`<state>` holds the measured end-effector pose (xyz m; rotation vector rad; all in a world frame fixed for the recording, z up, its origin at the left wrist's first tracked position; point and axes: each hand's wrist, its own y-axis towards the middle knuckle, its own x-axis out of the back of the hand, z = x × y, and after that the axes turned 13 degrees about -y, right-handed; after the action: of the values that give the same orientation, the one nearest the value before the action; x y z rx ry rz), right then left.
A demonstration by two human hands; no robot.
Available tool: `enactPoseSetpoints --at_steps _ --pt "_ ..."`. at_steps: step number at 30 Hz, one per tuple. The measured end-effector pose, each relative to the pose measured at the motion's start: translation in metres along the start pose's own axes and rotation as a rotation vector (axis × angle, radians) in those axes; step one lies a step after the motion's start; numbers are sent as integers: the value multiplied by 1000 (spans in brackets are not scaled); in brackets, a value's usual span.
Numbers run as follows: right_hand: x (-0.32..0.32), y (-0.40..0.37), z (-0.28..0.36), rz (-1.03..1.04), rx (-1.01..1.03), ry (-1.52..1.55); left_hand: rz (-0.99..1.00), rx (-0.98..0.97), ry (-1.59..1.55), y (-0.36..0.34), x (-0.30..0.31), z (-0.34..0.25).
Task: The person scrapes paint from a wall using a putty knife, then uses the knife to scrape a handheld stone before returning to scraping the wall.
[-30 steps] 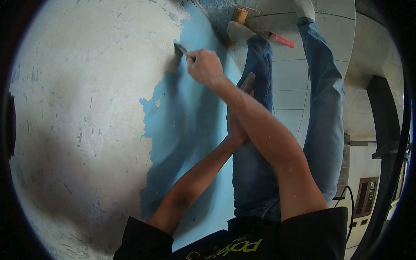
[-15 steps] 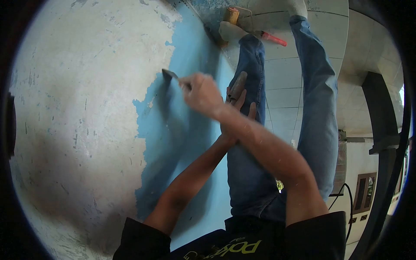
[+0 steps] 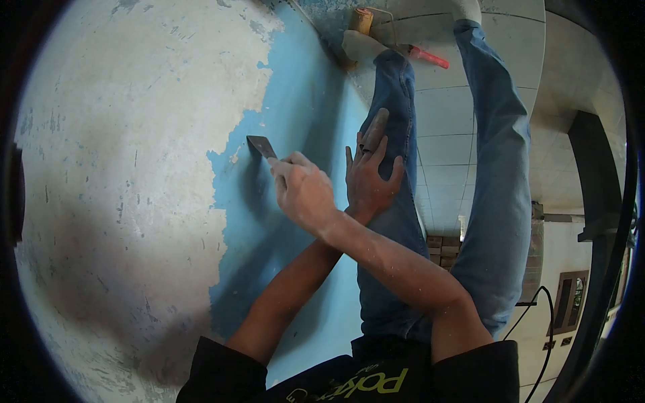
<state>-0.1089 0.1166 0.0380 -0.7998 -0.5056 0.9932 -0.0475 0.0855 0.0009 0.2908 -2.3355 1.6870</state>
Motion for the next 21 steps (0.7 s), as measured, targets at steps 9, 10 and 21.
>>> enactPoseSetpoints --at_steps 9,10,21 --pt "5 13 -6 54 -11 -68 0 -19 -7 -2 -1 2" --pt "7 1 -2 86 5 -22 0 -13 -21 -1 0 2" --pt "-6 37 -24 -45 18 -76 -22 -33 -32 -2 -1 9"
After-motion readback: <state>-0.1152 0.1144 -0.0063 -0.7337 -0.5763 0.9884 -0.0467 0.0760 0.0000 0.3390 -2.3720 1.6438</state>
